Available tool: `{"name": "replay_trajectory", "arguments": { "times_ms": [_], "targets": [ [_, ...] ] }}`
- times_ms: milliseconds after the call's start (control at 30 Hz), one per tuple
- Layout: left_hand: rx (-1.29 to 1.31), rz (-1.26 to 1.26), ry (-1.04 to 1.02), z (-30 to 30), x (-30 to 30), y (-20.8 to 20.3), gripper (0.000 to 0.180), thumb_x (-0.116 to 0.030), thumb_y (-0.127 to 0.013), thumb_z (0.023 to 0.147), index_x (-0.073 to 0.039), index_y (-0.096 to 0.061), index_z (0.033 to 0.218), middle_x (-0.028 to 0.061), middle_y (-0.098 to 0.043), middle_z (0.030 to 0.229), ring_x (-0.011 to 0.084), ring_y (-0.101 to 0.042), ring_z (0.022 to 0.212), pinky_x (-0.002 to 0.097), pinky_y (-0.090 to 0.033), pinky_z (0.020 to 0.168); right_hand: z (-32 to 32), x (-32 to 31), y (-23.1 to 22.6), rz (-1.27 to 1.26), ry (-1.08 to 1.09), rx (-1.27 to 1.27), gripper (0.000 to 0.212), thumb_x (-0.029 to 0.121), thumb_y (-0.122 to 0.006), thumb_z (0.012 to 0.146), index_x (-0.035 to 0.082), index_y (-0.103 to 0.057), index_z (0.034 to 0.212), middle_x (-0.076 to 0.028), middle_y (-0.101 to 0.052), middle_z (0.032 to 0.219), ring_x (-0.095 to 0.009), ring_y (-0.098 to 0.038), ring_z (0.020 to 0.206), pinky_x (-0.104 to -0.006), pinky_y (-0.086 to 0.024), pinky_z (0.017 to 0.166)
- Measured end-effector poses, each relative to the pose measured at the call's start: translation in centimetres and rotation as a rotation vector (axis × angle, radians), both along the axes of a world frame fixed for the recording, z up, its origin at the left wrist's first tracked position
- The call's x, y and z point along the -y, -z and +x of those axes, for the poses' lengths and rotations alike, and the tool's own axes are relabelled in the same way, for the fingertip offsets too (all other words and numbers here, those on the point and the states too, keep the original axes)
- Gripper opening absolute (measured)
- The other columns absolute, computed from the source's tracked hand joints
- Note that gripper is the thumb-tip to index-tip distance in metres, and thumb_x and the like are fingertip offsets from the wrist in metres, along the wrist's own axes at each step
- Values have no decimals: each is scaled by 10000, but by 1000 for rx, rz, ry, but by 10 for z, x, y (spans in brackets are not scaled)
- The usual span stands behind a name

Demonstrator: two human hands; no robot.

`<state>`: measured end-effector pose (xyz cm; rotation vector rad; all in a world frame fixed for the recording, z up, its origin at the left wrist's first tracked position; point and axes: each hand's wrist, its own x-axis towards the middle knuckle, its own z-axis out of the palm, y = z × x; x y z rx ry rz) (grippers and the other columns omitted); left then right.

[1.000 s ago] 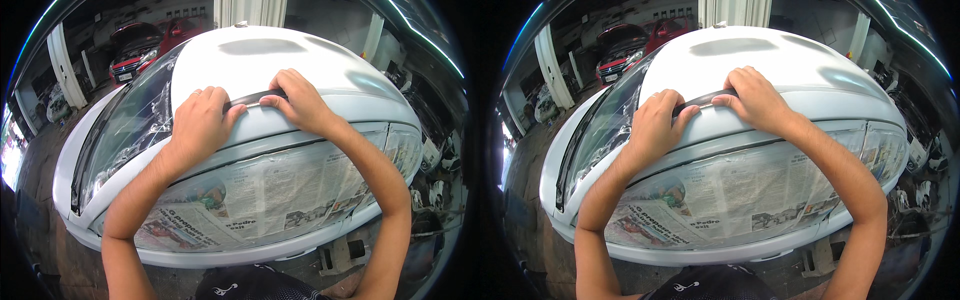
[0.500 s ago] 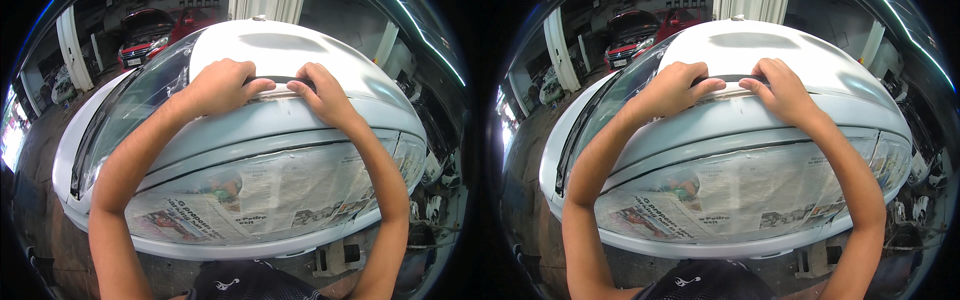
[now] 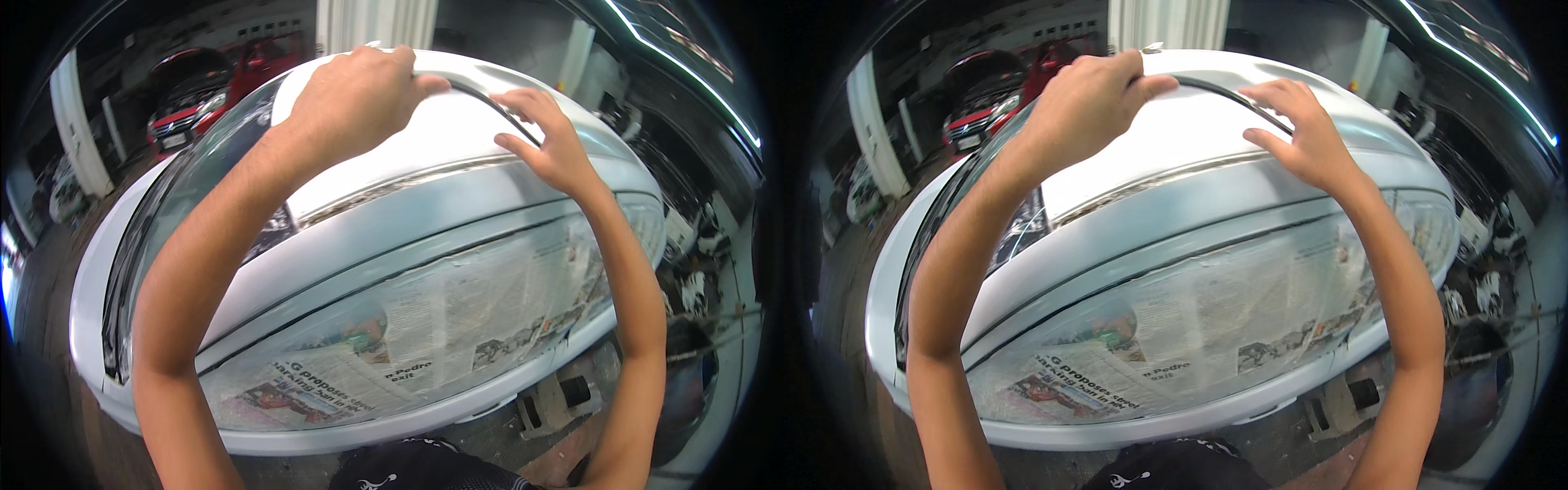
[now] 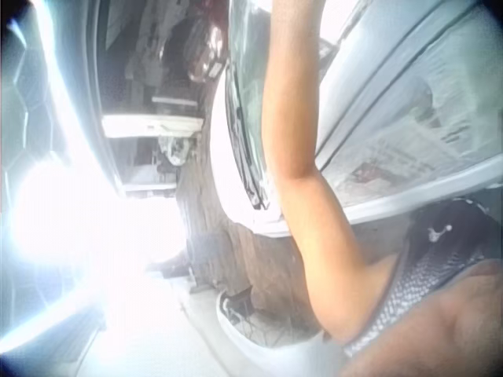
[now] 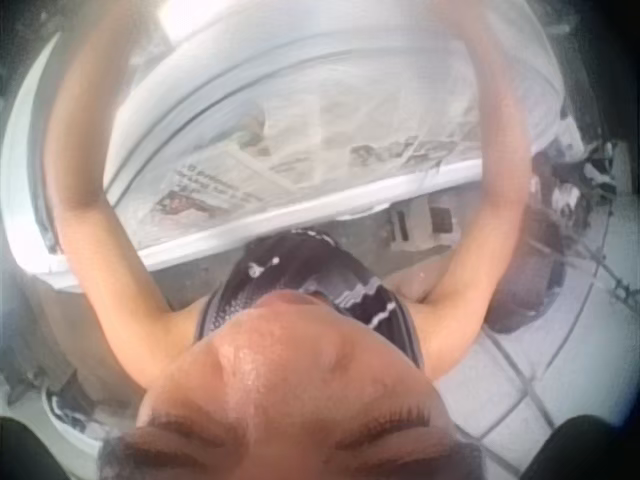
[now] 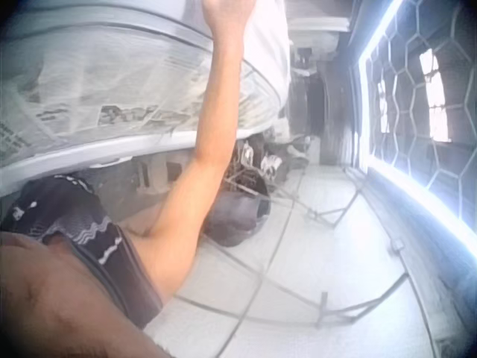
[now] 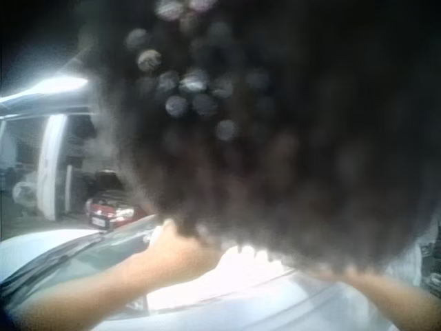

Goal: The person removes newspaper and tape from the exterior of a white car in a garage. They peel newspaper from the rear window, roof, and windshield, then remove tape strips from the roof and door edges. The removed materials are gathered and discarded.

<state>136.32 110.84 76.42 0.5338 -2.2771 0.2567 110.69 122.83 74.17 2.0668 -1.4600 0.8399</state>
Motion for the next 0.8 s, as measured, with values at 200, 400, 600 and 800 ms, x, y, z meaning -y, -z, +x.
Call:
{"name": "replay_trajectory", "arguments": {
  "times_ms": [200,400,600,800],
  "targets": [
    [42,-28,-42,-9,0,-35,489,-427,-544,1033,-19,-672,794,76,-553,544,156,-502,458,339,-437,495,-39,-32,-60,-222,-95,371,239,222,-749,914,71,-760,1099,-51,-751,1035,-112,-660,901,-258,-529,887],
    [97,-324,-73,-14,4,-38,521,-489,-493,1037,-26,-653,861,84,-562,569,156,-515,468,343,-439,492,-111,-103,-78,-91,-43,693,285,232,-751,908,86,-747,1153,-56,-726,1152,-130,-648,1009,-290,-490,953],
    [178,-452,-1,-24,-4,-116,407,-392,-526,1027,-14,-671,983,158,-640,676,283,-656,569,425,-515,565,-107,-81,-25,-101,6,680,609,272,-838,810,120,-621,1358,-136,-378,1586,-245,-500,1329,-395,-400,1102],
    [217,-747,-156,-38,12,-163,378,-378,-488,1049,-35,-647,1071,186,-650,768,354,-645,713,463,-473,681,-159,-63,11,-247,56,658,757,282,-837,804,171,-500,1473,-160,-177,1664,-353,-409,1428,-429,-395,1123]
  ]
}}
